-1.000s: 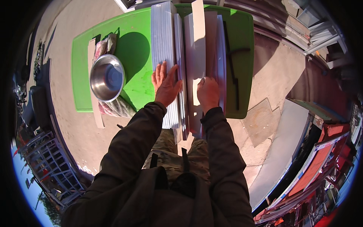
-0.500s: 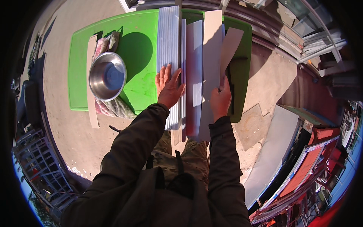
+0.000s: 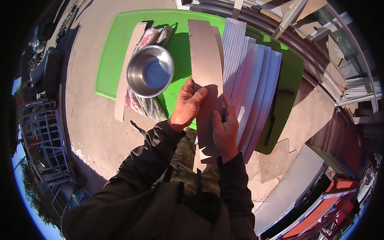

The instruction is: The person selects and stacks aluminum profiles on a green workbench, then moves to a red workbench to peel protective film from a profile. They carry a profile to a chop saw and cut it, then place the cut piece aside.

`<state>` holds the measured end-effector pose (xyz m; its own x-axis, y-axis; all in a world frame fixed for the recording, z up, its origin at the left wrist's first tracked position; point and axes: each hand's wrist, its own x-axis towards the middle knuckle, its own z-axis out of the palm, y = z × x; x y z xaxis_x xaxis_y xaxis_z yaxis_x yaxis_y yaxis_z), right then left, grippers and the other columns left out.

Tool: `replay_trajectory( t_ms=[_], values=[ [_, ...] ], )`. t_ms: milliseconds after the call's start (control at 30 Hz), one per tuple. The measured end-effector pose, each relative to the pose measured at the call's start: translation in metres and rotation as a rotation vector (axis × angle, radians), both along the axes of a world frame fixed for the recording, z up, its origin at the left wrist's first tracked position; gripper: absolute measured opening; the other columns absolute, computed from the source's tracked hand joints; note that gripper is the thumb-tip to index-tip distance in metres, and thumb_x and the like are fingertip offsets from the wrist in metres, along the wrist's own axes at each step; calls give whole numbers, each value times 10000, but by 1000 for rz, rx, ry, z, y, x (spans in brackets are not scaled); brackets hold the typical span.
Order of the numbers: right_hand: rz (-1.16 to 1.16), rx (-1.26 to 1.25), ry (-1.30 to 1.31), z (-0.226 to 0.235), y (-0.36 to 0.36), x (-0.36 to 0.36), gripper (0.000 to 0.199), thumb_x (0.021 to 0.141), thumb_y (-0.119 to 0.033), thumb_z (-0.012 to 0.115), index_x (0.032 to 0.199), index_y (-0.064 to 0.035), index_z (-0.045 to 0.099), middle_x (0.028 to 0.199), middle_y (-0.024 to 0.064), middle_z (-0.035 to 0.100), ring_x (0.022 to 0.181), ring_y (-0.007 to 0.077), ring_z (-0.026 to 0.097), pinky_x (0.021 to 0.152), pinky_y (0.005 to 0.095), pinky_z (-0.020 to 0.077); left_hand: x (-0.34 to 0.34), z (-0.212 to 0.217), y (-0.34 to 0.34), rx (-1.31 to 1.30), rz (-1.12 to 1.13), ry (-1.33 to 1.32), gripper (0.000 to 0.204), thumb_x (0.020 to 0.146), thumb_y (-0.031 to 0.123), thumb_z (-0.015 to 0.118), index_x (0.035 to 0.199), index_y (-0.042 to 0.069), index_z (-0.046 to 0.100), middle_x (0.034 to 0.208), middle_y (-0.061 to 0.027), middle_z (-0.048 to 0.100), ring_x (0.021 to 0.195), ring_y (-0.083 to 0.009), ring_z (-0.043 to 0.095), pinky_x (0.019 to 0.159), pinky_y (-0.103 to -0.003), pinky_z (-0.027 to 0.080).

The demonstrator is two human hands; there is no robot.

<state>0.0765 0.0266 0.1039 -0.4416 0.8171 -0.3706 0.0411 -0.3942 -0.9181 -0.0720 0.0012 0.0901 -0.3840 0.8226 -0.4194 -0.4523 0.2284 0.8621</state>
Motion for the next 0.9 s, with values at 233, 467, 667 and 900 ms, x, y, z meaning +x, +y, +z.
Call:
replay_trajectory(
  t_ms=[233,467,667,900],
  values=[
    [36,-207,-26,-71,-94,-37,262,960,-89,555,1180,52,559,1029,74,643,951,117,577,832,280,470,-91,-41,25,122,111,324,561,878,-17,548,1416,-61,395,1238,-115,599,1063,-158,583,906,-287,484],
    [28,190,-269,-85,-87,-36,479,912,-79,655,1352,24,497,1195,208,607,1107,314,619,914,385,509,-50,-72,11,-145,-241,1081,667,836,80,663,1458,122,423,1445,-161,455,1355,-361,426,1131,-428,354],
    [-266,375,-718,-84,-5,43,385,893,-81,609,1252,51,563,1187,190,586,1072,298,585,918,386,477,46,-76,32,170,-344,963,574,808,76,691,1357,78,523,1452,-217,458,1356,-404,424,1110,-473,369],
    [142,239,-232,-110,-19,47,191,915,-43,549,1060,7,662,1048,165,673,964,260,659,815,344,509,63,-85,44,-120,-321,1041,618,835,134,696,1414,160,483,1540,-214,331,1421,-406,307,1140,-506,255]
  ],
)
